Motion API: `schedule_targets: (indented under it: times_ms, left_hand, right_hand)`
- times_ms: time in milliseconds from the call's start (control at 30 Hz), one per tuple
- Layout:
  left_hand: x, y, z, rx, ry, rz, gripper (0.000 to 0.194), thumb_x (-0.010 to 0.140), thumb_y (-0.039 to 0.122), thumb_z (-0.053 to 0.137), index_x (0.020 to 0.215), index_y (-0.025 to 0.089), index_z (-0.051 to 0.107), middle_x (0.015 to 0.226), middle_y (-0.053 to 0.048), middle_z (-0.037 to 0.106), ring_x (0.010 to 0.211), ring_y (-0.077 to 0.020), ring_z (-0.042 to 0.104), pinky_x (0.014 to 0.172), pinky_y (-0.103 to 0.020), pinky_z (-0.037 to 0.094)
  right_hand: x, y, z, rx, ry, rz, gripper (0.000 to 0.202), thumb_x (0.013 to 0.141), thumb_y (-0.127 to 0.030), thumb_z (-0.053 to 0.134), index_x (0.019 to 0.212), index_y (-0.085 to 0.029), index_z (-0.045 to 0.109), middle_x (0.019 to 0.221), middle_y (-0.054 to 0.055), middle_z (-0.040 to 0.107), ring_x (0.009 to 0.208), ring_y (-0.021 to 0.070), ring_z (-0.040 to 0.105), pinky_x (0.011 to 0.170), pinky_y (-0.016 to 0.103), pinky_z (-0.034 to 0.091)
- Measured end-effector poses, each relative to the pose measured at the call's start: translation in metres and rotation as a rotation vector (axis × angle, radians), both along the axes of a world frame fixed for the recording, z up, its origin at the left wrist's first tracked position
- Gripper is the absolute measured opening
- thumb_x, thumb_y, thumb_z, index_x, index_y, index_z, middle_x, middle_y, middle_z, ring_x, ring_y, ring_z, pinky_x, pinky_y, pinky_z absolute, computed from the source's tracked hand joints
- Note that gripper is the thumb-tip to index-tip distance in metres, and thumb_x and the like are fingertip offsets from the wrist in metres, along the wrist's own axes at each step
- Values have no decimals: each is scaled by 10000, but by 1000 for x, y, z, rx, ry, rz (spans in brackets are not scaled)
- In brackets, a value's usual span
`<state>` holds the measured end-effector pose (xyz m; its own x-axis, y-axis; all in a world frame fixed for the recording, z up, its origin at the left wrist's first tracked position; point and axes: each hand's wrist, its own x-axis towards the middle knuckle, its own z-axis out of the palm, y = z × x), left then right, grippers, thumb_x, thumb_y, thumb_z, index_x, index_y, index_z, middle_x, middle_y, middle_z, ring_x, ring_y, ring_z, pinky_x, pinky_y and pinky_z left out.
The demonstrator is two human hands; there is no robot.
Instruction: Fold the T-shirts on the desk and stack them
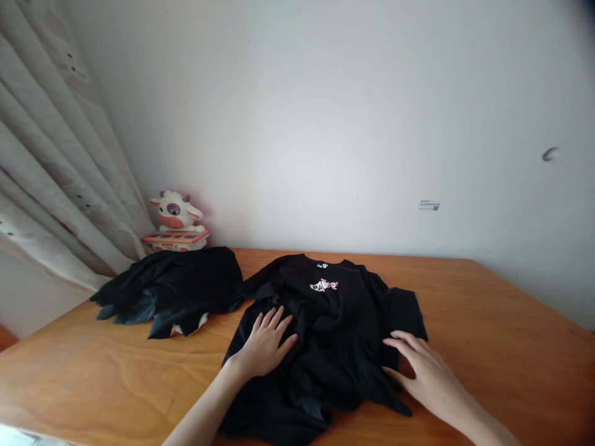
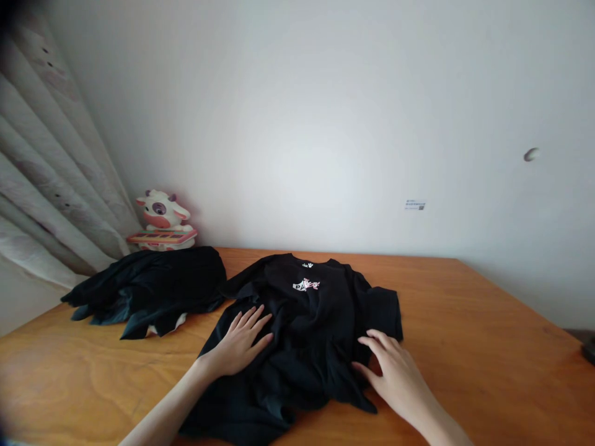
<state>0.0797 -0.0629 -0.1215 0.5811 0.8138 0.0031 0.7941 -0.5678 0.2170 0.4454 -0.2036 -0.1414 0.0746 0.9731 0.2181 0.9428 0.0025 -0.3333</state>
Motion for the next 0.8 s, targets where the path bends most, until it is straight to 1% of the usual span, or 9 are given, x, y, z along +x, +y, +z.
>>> schedule_targets:
  times_ms: [100,200,300,367,433,533,633,700,800]
  left_hand:
    - [7,4,1,10,3,3,644,1021,620,326,1547,262,425,1667,-115,296,1539,-333,259,1227,-591,220]
    - [15,2,17,65,26,10,597,1026,590,347,1489,247,507,1600,-137,427,1483,-345,376,1191,-582,298]
    - [23,-3,35,159,66,54,533,1046,542,326,1287,208,665,1292,-160,691,1234,-334,626,1062,-523,449]
    - [26,-4,43,189,103,97,504,1055,502,324,1180,182,693,1075,-148,750,1045,-315,704,939,-465,518]
    - [27,-2,43,196,133,122,448,1057,450,347,1139,170,688,1005,-136,751,974,-304,716,874,-424,538]
    - [22,6,34,219,110,122,392,1053,385,379,1240,169,646,1097,-133,725,1027,-285,702,895,-388,536]
    - [12,7,26,185,112,103,426,1043,366,411,1383,162,567,1252,-158,661,1064,-271,698,919,-366,534]
    - [5,3,28,120,150,91,416,1038,358,421,1356,150,591,1239,-173,669,1049,-283,709,917,-378,536]
    - [-3,-3,40,39,189,98,391,1037,382,413,1143,139,699,1047,-169,730,1000,-324,722,876,-417,544]
  right_hand:
    - [5,6,-4,-38,-116,-88,448,931,-507,493,1264,-269,677,1440,106,611,1290,323,595,1030,512,491]
    - [12,9,6,-69,-243,-187,441,946,-462,425,1248,-264,677,1430,105,624,1262,343,616,1007,549,472]
    - [20,7,28,-88,-343,-206,448,969,-511,378,991,-251,742,1123,115,774,1078,363,700,978,581,449]
    - [24,7,42,-124,-391,-226,559,982,-571,325,765,-239,720,826,130,781,902,368,732,931,584,456]
    - [30,10,50,-160,-405,-276,627,985,-597,271,702,-232,695,700,142,747,789,367,735,870,565,483]
    - [42,20,40,-91,-332,-296,606,976,-578,251,1031,-204,725,1063,173,771,978,364,730,873,518,517]
    - [56,23,15,-39,-250,-304,660,922,-617,308,1328,-196,614,1421,172,614,1280,354,597,984,526,493]
    - [63,19,4,-74,-237,-340,658,910,-641,313,1278,-203,639,1387,180,632,1252,373,609,951,554,505]
    - [68,12,4,-84,-287,-343,589,960,-605,248,964,-216,691,1057,164,737,943,366,715,795,523,538]
